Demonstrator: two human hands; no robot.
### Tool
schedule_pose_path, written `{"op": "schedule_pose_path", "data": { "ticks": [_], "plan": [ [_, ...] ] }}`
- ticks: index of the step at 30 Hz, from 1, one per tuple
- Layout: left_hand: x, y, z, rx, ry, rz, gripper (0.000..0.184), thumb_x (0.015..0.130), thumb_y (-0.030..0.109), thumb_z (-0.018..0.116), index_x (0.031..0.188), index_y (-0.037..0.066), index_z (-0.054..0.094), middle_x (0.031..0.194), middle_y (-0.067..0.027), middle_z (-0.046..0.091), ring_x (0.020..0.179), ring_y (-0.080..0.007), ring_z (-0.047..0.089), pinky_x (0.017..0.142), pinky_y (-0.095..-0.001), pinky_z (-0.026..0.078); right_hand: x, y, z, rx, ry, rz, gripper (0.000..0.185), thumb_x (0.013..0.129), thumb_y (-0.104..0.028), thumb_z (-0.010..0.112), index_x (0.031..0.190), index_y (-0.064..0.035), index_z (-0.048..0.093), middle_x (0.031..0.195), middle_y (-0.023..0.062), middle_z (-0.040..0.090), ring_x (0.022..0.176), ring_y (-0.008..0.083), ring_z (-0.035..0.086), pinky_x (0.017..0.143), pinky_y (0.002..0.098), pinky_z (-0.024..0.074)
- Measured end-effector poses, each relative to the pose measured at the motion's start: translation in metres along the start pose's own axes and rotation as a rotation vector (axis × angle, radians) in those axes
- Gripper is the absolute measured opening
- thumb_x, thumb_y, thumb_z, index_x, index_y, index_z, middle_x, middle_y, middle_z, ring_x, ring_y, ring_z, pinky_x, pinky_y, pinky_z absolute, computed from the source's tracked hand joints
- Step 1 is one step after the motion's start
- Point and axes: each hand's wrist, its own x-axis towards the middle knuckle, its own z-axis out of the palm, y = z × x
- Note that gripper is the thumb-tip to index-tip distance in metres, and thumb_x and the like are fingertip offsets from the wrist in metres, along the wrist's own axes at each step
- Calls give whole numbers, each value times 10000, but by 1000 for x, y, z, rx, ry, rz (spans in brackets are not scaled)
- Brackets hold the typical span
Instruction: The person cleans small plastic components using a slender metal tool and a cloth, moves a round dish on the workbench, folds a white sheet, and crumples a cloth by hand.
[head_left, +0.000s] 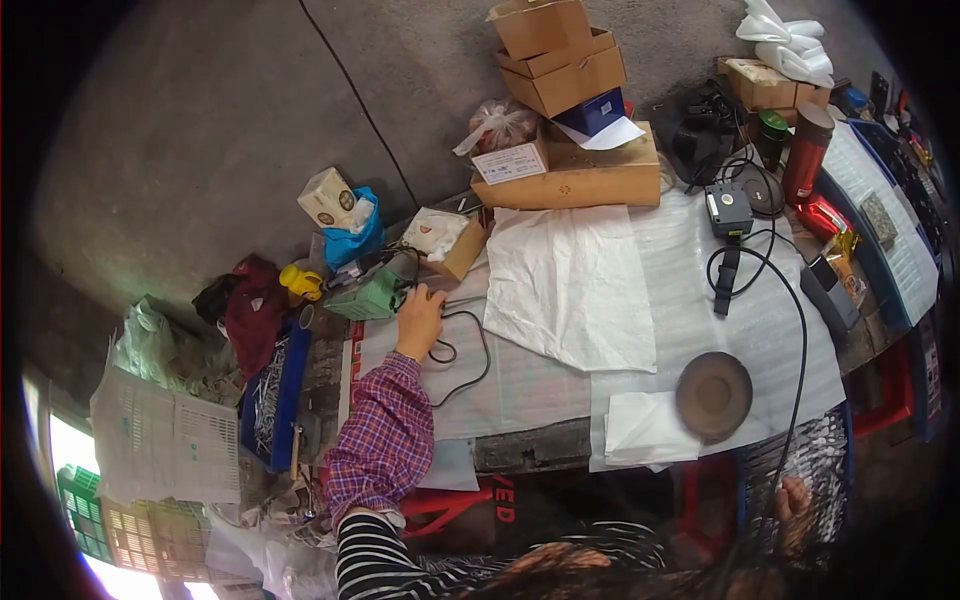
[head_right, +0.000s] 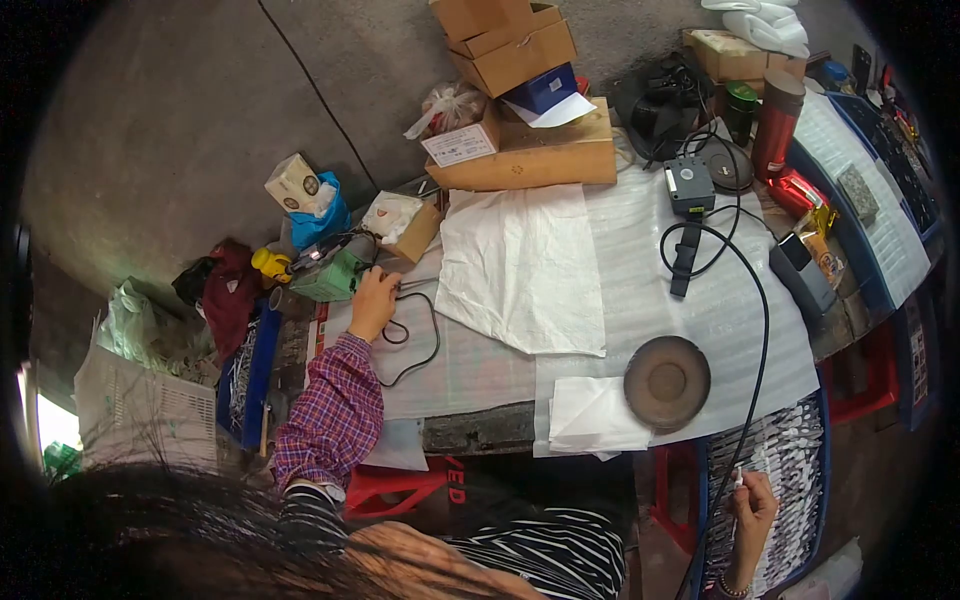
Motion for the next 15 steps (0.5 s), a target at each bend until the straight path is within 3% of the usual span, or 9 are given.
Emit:
{"op": "schedule_pose_path", "data": {
  "ticks": [6, 8, 11, 15],
  "plan": [
    [1, -3, 8, 145, 6, 144, 114, 759, 74, 590, 868, 107, 582, 815, -75, 531, 824, -286, 527, 687, -407, 441, -1, 5, 1, 91, 10, 128, 222, 890, -142, 597, 1018, 38, 621, 866, 27, 518, 581, 72, 506, 487, 192, 431],
    [-1, -1, 6, 121, 92, 270, 157, 789, 84, 564, 940, 116, 594, 785, -76, 536, 820, -288, 540, 677, -409, 435, -2, 9, 0, 65, 17, 131, 210, 885, -127, 595, 1009, 41, 620, 861, 31, 520, 586, 75, 512, 494, 194, 440],
    [1, 14, -21, -89, 121, 204, 200, 819, 95, 544, 1012, 120, 592, 798, -89, 537, 810, -293, 551, 663, -409, 429, -2, 7, 0, 71, 21, 174, 204, 880, -118, 597, 1000, 44, 620, 856, 35, 520, 588, 77, 514, 495, 198, 442],
    [17, 13, -75, -45, 136, 147, 280, 840, 110, 543, 1112, 161, 588, 792, -93, 524, 759, -302, 546, 620, -393, 423, 1, 3, -1, 41, -26, 150, 202, 878, -117, 601, 994, 47, 619, 844, 37, 518, 588, 78, 514, 494, 198, 430]
  ]
}}
